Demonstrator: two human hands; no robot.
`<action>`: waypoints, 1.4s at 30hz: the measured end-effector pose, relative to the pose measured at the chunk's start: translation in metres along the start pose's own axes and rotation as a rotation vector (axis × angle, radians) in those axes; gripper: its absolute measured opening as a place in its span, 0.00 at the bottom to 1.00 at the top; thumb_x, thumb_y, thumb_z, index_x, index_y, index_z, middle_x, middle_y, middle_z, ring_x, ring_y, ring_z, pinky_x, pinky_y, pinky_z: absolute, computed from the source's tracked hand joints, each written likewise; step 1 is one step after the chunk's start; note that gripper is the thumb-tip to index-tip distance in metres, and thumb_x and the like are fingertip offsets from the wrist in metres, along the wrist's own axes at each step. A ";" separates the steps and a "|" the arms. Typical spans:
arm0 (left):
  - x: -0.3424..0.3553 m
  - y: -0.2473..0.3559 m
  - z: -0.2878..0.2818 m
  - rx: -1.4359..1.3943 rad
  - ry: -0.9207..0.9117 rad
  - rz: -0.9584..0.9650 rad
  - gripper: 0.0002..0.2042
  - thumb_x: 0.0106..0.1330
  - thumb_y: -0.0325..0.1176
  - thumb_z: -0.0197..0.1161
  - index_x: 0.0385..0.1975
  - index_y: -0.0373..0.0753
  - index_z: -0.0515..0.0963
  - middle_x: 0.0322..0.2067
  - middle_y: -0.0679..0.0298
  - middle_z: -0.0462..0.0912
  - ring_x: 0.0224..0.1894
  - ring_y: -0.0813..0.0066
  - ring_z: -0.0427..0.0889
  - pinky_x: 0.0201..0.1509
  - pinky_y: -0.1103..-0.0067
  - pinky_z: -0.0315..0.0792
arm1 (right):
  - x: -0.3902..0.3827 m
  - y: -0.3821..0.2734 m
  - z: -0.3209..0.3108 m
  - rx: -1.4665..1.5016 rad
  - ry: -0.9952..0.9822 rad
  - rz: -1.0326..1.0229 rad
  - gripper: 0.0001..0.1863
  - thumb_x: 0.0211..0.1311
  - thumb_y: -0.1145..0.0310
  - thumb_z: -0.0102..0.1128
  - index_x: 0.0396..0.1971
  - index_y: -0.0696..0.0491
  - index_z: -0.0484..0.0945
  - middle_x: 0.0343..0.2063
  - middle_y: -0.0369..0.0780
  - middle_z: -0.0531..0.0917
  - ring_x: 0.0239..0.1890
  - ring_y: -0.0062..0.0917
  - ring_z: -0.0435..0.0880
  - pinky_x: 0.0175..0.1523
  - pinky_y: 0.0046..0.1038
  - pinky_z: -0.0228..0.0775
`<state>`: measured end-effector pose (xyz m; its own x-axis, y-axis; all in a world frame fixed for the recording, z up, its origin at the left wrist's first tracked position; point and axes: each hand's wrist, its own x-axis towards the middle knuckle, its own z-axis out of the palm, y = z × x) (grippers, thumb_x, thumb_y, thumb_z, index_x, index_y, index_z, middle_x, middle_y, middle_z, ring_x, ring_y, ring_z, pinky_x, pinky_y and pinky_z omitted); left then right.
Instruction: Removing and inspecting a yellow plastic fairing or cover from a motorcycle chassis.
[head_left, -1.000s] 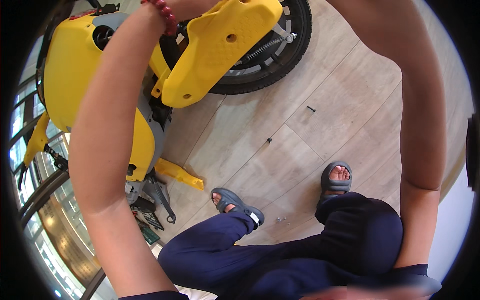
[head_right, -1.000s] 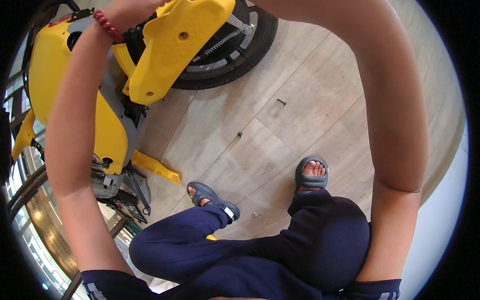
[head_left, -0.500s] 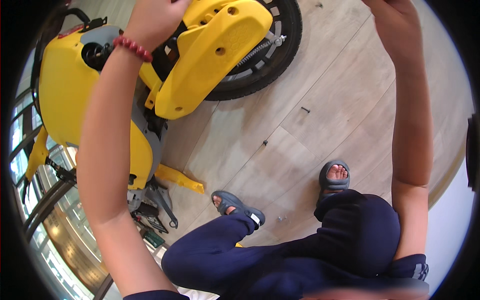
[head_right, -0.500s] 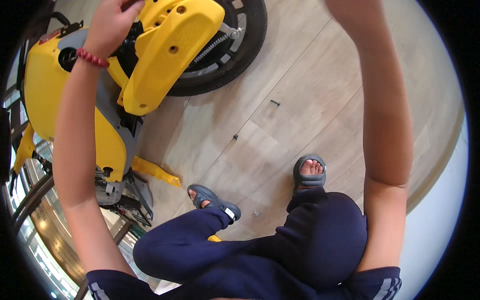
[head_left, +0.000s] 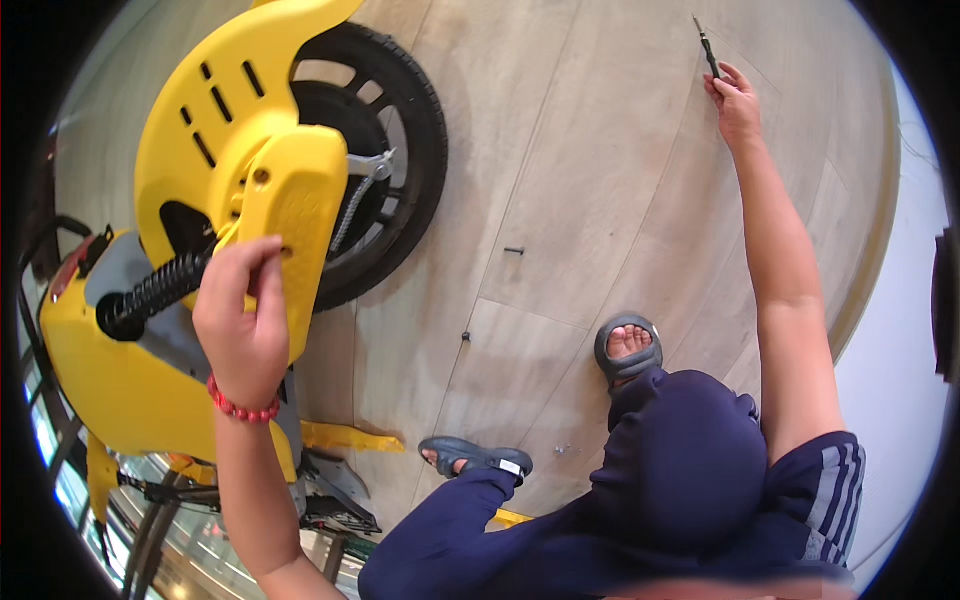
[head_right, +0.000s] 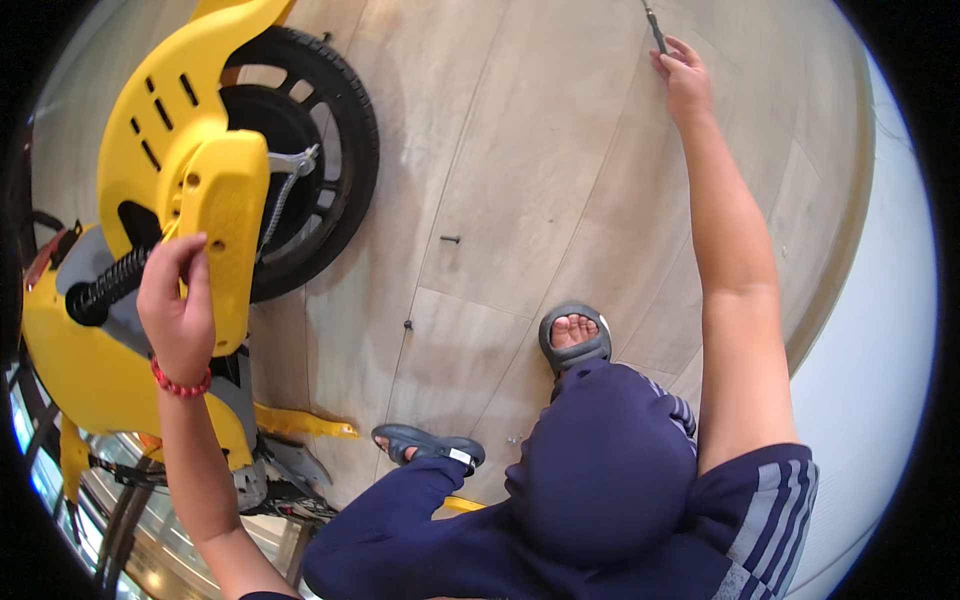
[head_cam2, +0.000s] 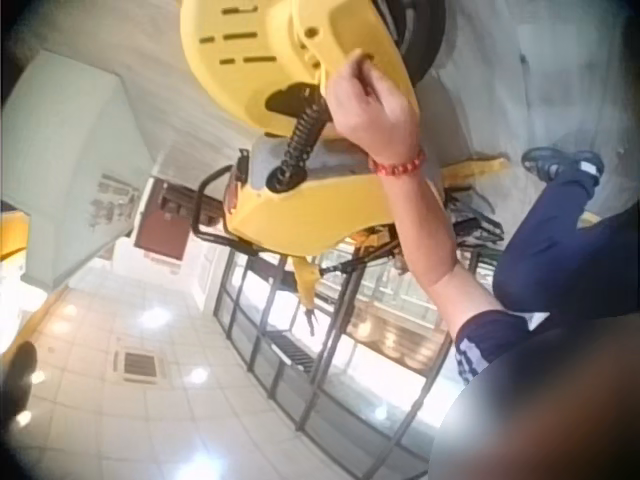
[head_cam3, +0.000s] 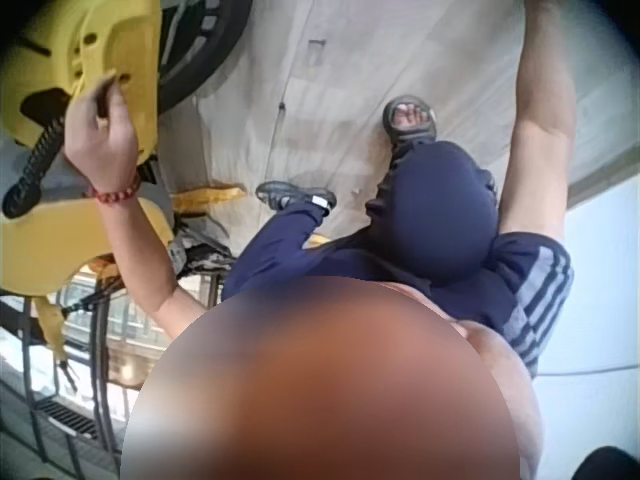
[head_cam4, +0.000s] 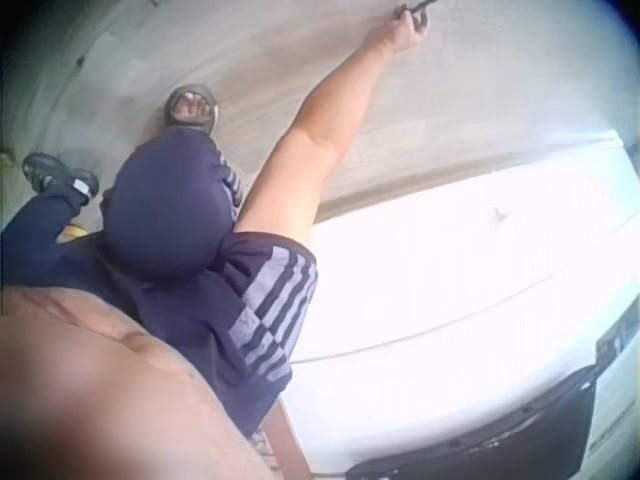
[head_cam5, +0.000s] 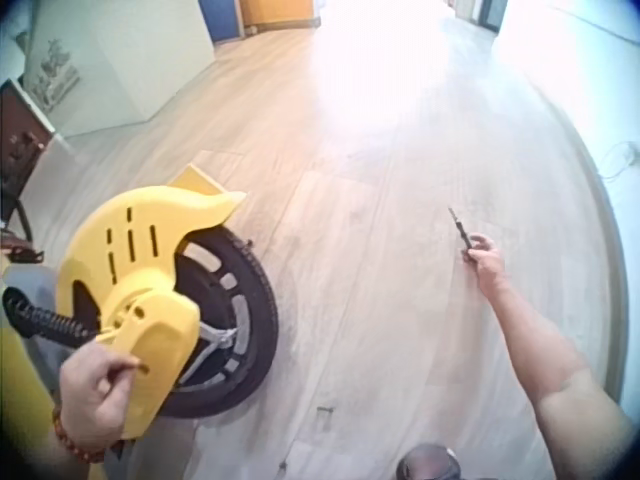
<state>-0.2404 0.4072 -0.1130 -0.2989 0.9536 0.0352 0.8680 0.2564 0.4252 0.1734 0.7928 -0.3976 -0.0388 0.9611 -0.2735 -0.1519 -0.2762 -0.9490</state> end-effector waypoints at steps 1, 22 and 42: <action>-0.003 0.002 -0.001 0.002 0.004 -0.013 0.05 0.60 0.17 0.57 0.34 0.31 0.76 0.28 0.60 0.77 0.28 0.73 0.76 0.35 0.82 0.70 | 0.003 -0.004 -0.004 -0.294 -0.004 0.041 0.18 0.56 0.80 0.52 0.48 0.60 0.73 0.33 0.41 0.80 0.41 0.28 0.82 0.46 0.24 0.75; -0.057 0.018 -0.012 -0.007 -0.013 -0.393 0.08 0.60 0.17 0.55 0.38 0.30 0.75 0.35 0.56 0.75 0.38 0.68 0.74 0.44 0.79 0.69 | 0.182 0.001 -0.142 -1.915 0.049 -0.087 0.22 0.67 0.54 0.39 0.51 0.49 0.75 0.51 0.46 0.77 0.56 0.43 0.74 0.58 0.43 0.66; -0.065 -0.023 0.043 0.635 0.179 -0.262 0.53 0.36 0.37 0.78 0.67 0.42 0.53 0.53 0.50 0.68 0.53 0.51 0.70 0.56 0.63 0.63 | -0.201 -0.069 0.279 -0.436 -0.998 -0.536 0.12 0.64 0.77 0.53 0.47 0.59 0.76 0.33 0.35 0.76 0.35 0.16 0.75 0.44 0.17 0.67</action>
<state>-0.2240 0.3461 -0.1636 -0.5429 0.8214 0.1748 0.8058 0.5682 -0.1671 -0.0841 0.6204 -0.2334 -0.8459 0.4819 0.2284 -0.0441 0.3637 -0.9305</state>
